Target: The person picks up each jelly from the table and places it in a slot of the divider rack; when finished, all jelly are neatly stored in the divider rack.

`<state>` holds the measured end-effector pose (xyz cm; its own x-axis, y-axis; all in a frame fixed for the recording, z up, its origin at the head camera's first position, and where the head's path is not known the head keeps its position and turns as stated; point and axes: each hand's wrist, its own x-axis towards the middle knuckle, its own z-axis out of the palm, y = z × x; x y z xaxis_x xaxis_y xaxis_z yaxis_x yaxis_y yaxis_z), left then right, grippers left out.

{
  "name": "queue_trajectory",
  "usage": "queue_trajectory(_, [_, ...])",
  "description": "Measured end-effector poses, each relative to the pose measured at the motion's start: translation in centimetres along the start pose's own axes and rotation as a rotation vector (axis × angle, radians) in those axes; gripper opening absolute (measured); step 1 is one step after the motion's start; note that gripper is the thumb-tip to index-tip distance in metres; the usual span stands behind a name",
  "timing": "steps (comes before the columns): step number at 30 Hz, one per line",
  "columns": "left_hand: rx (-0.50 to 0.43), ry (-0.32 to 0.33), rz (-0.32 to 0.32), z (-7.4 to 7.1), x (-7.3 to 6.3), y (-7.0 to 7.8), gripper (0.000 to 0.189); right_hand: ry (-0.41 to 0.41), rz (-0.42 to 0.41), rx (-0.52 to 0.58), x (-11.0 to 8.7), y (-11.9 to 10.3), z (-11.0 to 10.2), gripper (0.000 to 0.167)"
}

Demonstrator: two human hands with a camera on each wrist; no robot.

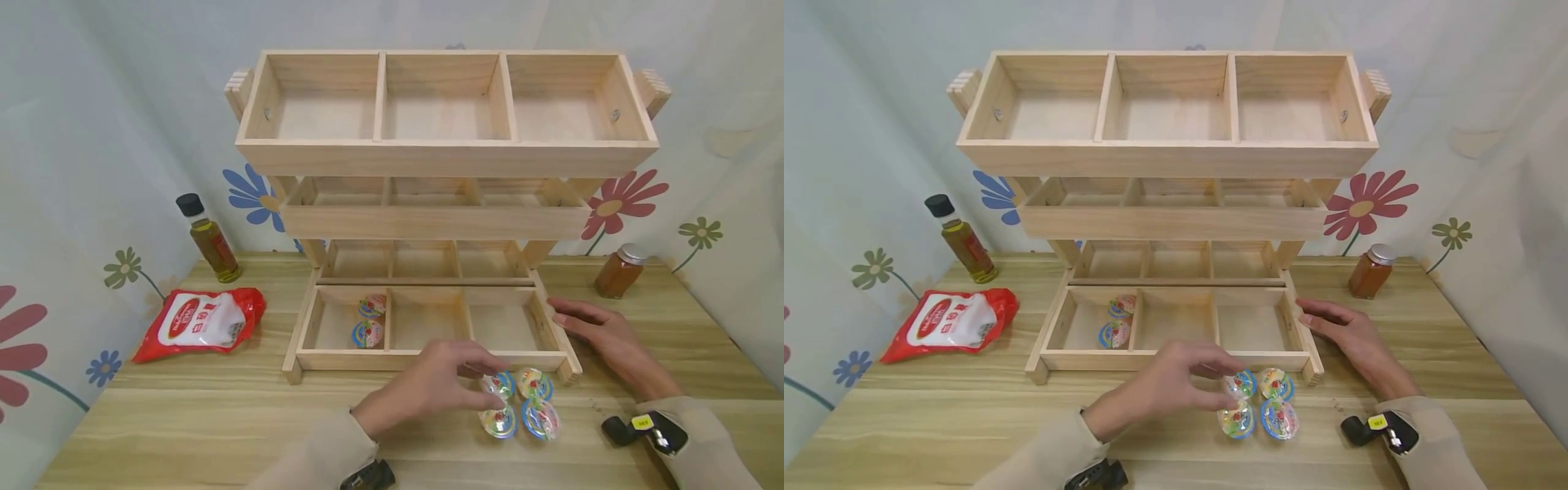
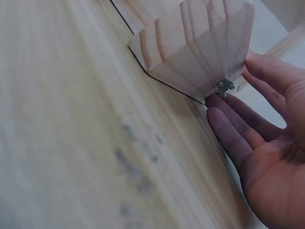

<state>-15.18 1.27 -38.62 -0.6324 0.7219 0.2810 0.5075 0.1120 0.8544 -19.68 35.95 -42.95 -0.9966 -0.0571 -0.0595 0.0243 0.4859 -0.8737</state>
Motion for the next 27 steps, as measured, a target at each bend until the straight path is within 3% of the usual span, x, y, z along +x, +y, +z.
queue_trajectory(5, [0.011, -0.024, -0.039, 0.8, -0.4, -0.5, 0.039, 0.007, -0.004, -0.016, 0.0, -0.1, 0.1, 0.062])
queue_trajectory(11, [0.011, -0.045, -0.017, 1.3, -0.9, -1.0, 0.036, -0.006, -0.018, -0.028, 0.2, -0.1, 0.1, 0.062])
queue_trajectory(17, [0.125, -0.032, 0.032, 1.6, -0.9, -1.1, 0.035, -0.004, -0.015, -0.023, 0.1, 0.0, 0.1, 0.063])
queue_trajectory(27, [0.197, -0.049, 0.06, 1.6, -0.9, -1.0, 0.032, 0.002, -0.02, -0.033, 0.0, 0.1, -0.1, 0.059])
